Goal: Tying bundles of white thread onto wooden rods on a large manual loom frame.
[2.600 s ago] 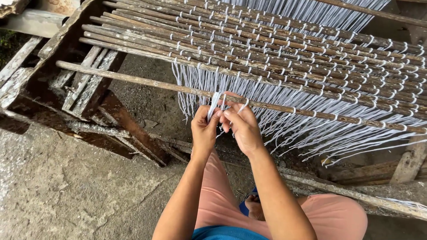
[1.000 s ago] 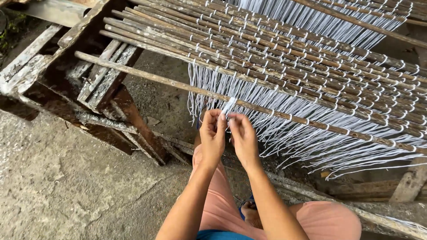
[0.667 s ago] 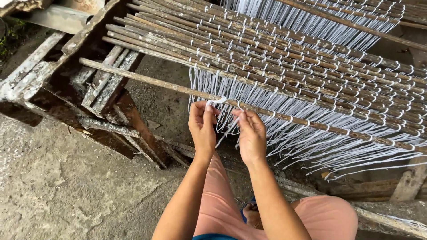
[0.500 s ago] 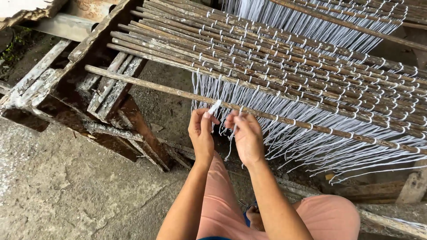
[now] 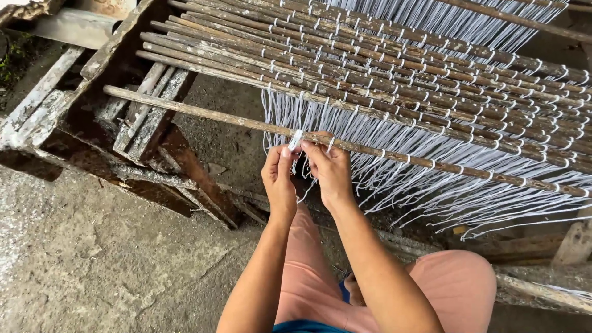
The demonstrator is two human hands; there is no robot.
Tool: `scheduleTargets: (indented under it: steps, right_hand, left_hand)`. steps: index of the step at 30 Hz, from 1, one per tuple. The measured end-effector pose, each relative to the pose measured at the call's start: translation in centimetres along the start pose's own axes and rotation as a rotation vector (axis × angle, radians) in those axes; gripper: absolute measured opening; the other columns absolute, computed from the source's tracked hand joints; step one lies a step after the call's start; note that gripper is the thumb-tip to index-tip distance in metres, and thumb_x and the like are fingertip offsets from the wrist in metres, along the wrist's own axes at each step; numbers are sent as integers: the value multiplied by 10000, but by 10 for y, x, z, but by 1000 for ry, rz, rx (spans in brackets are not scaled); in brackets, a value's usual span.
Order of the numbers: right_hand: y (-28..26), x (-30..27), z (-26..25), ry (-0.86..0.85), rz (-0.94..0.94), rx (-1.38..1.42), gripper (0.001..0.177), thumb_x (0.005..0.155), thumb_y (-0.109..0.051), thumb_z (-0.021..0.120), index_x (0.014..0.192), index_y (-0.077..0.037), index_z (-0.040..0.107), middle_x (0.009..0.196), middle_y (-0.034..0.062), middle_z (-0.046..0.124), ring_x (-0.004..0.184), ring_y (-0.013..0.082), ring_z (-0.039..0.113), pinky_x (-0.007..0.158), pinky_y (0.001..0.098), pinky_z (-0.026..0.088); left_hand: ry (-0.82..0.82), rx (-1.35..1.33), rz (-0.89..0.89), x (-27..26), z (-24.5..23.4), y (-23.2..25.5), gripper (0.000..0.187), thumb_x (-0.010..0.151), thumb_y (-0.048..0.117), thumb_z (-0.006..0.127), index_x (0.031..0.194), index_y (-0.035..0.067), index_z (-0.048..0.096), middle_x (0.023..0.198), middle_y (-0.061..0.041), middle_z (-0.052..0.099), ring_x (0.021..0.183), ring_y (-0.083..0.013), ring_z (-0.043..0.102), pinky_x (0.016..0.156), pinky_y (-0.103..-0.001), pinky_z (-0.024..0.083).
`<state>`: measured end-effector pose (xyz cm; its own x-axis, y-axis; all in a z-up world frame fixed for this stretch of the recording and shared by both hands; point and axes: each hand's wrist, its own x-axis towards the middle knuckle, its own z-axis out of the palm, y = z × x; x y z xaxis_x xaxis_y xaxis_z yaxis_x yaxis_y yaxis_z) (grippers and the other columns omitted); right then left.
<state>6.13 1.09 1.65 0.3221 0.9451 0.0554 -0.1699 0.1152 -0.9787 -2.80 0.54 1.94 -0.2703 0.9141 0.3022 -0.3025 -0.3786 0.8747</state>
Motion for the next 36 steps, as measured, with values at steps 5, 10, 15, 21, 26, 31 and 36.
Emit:
scheduleTargets:
  steps: [5, 10, 15, 21, 26, 31, 36]
  right_hand:
    - [-37, -14, 11, -4, -29, -13, 185, 961, -159, 710, 1113, -52, 715, 675, -8, 579, 537, 34, 465, 418, 145, 356]
    - [-31, -13, 14, -27, -89, -97, 144, 909, -127, 781, 1038, -82, 736, 757, -11, 672, 623, 10, 506, 513, 156, 414]
    - [-15, -9, 10, -3, -30, -11, 112, 891, -132, 791, 972, -69, 748, 651, -17, 612, 557, 12, 461, 467, 138, 350]
    - [-5, -7, 3, -24, 68, 196, 122, 958, -100, 685, 1080, -96, 682, 774, 17, 624, 527, 28, 483, 393, 106, 315]
    - [-23, -17, 4, -156, -1, 321, 66, 1079, -92, 467, 1088, -150, 496, 905, 117, 665, 485, 22, 421, 379, 126, 287]
    - [-24, -20, -6, -113, 138, 494, 93, 1086, -177, 459, 1013, -130, 492, 809, 12, 459, 536, 14, 334, 374, 111, 253]
    - [-32, -27, -11, -212, 127, 379, 363, 1094, -355, 383, 1127, -54, 582, 861, -4, 394, 612, 11, 318, 385, 120, 253]
  left_hand:
    - [-6, -79, -26, 3, 7, 3, 309, 1062, 298, 548, 925, 68, 703, 830, -6, 602, 842, -85, 458, 816, -254, 414]
    - [-11, -110, -54, -6, 2, 7, 262, 1050, 263, 572, 969, 57, 711, 899, -42, 685, 902, -82, 527, 860, -274, 450]
    - [-21, -39, 0, -3, -4, -1, 235, 1039, 261, 589, 979, 61, 696, 878, -5, 546, 899, -79, 435, 886, -263, 401]
    - [-4, -5, 7, 0, -3, 7, 215, 1053, 241, 586, 1010, 55, 686, 899, 4, 542, 893, -67, 426, 870, -250, 394]
    - [110, -40, 57, 16, 11, 28, 184, 1063, 190, 572, 948, 64, 640, 836, -52, 644, 836, -100, 556, 833, -271, 458]
    - [150, 12, 52, 39, -4, -3, 211, 1069, 74, 529, 861, 90, 557, 704, -16, 590, 675, -86, 523, 669, -226, 417]
    - [61, 67, 32, 36, -9, -9, 220, 1055, 46, 551, 839, 64, 583, 680, -23, 567, 664, -90, 493, 679, -243, 440]
